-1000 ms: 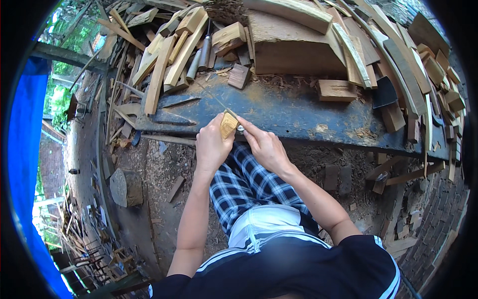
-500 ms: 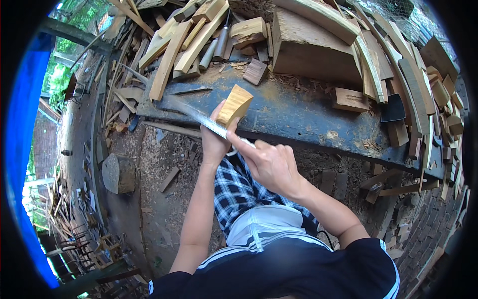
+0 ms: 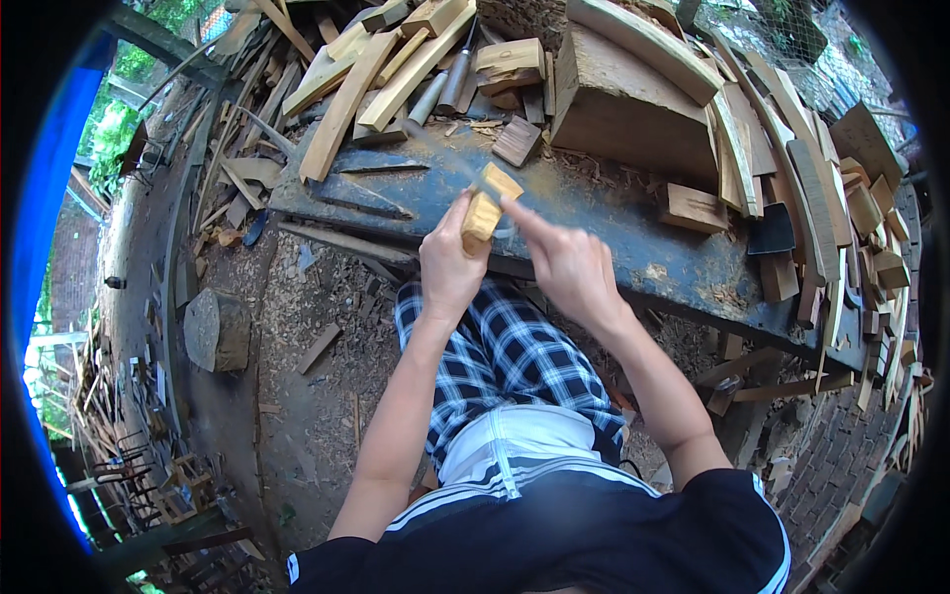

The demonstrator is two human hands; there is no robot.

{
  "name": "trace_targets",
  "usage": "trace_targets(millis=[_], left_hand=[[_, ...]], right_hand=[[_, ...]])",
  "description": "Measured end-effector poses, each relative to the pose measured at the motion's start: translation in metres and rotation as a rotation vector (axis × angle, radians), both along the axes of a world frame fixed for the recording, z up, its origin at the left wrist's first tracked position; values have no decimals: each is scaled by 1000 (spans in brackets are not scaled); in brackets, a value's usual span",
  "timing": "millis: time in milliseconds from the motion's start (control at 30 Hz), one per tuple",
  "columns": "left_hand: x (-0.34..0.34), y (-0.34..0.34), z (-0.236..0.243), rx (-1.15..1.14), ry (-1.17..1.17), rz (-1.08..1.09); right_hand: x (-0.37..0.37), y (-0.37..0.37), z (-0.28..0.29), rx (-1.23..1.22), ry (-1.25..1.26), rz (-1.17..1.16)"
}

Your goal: The person selects a piece of wood and uses a small hand saw to cut a notch into it.

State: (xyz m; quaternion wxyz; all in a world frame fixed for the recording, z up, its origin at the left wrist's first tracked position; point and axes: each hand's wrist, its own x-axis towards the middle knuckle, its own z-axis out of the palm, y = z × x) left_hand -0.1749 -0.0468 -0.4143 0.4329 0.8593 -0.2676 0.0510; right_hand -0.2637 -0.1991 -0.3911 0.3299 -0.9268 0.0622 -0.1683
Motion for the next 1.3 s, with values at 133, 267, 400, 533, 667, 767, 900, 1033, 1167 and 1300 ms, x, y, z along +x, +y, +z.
trace_targets(millis=[133,267,400,533,667,767,900,1033,1167,1300], left_hand=[[2,-6,-8,78,-84,3],[3,-3,5,55,234,22],[4,-6,2,12,10,-2],[5,-4,-9,3,15,-7],[0,-7,1,41,109,8],[0,-6,2,17,31,0],[-1,-8,-7,43,-36,13],[0,-3,3,-24,191,37],[2,-9,0,22,-3,27],[-2,-5,-5,-25,34,32]], right_hand=[[14,-6,-12,77,110,-92],[-22,13,11,84,123,20],[1,0,-7,107,35,-33],[6,3,-16,115,121,-79],[-23,10,-1,113,113,7],[1,-2,-7,104,113,-70],[9,-3,-29,162,43,-126],[-19,11,-6,101,48,-8],[15,-6,-2,172,244,-105],[-2,9,-9,145,146,-48]])
